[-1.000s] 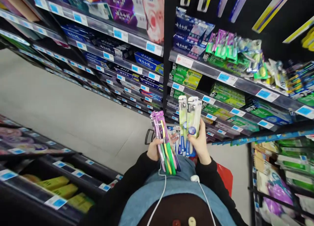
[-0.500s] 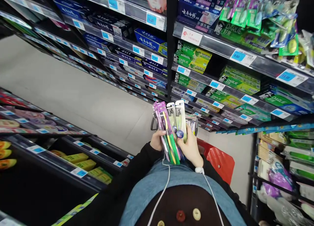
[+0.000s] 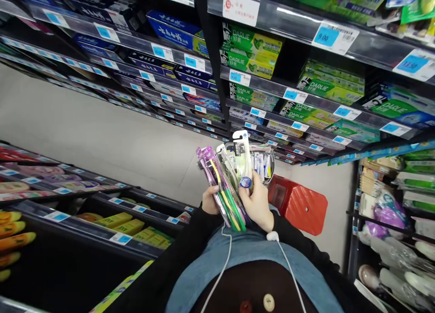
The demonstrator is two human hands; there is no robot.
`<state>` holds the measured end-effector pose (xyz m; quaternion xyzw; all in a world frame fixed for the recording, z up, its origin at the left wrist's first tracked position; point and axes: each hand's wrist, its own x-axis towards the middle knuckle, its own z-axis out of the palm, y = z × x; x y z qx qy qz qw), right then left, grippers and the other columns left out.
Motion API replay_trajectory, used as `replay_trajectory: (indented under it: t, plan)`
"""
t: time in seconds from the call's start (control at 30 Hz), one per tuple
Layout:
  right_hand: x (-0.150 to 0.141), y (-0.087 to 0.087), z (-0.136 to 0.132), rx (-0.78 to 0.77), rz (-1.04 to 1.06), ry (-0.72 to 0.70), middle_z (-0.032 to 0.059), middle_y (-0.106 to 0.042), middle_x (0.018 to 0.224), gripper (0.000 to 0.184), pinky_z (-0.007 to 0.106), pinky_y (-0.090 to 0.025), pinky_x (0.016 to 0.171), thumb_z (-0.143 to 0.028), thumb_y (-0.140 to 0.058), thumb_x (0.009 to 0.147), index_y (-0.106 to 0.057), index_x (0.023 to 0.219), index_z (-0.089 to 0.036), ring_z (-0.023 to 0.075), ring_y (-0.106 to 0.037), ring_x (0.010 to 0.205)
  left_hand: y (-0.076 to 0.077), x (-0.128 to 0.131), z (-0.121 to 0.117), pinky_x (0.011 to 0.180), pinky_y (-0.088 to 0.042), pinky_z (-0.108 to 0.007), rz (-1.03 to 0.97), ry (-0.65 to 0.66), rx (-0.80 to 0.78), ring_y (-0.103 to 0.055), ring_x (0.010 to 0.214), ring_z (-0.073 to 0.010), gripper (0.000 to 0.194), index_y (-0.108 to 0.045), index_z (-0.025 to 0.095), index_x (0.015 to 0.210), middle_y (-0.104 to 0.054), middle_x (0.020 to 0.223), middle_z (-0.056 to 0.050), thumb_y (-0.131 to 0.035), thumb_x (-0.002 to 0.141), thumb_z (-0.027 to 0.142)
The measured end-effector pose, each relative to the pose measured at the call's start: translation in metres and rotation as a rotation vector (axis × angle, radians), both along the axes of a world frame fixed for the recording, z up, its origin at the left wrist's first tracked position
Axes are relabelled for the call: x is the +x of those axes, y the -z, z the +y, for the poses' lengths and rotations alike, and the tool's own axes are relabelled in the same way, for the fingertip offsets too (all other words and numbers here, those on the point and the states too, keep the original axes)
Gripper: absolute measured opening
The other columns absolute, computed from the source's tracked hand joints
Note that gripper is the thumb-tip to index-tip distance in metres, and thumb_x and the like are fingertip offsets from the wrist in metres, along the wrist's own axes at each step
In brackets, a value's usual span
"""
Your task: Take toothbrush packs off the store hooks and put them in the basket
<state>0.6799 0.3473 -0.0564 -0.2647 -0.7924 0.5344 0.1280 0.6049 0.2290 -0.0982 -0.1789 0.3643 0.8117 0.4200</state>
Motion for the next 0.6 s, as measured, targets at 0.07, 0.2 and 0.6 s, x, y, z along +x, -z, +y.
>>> replay_trajectory:
  t: [0.07, 0.2, 0.6]
  plan:
    - [0.002, -0.001, 0.003, -0.135, -0.013, 0.075, 0.0013, -0.062, 0.081, 0.036, 0.030, -0.049, 0.064, -0.024, -0.054, 0.078, -0.050, 0.113, -0.020, 0.0172, -0.058, 0.066, 0.004, 0.007, 0.002, 0.062, -0.058, -0.041, -0.056, 0.017, -0.006, -0.067, 0.056, -0.0264, 0.022, -0.066, 0.015, 0.071, -0.066, 0.051, -0.003, -0.064, 0.054, 0.030]
    - [0.017, 0.014, 0.042, -0.350, 0.055, 0.368, -0.0018, -0.057, 0.080, 0.024, 0.026, -0.047, 0.063, -0.030, -0.056, 0.079, -0.048, 0.100, -0.022, 0.0135, -0.056, 0.067, 0.012, 0.011, 0.005, 0.070, -0.058, -0.041, -0.171, -0.010, 0.038, -0.070, 0.070, -0.0284, 0.034, -0.069, 0.015, 0.083, -0.071, 0.063, -0.005, -0.065, 0.056, 0.035]
    - [-0.003, 0.295, 0.143, -0.005, -0.822, 0.022, 0.0181, -0.062, 0.105, 0.025, 0.036, -0.038, 0.095, -0.023, -0.061, 0.075, -0.060, 0.097, -0.010, 0.0266, -0.053, 0.108, 0.062, 0.005, -0.019, 0.079, -0.058, -0.044, -0.217, -0.418, -0.186, -0.064, 0.104, -0.0364, 0.048, -0.068, 0.021, 0.097, -0.074, 0.099, -0.006, -0.067, 0.050, 0.030]
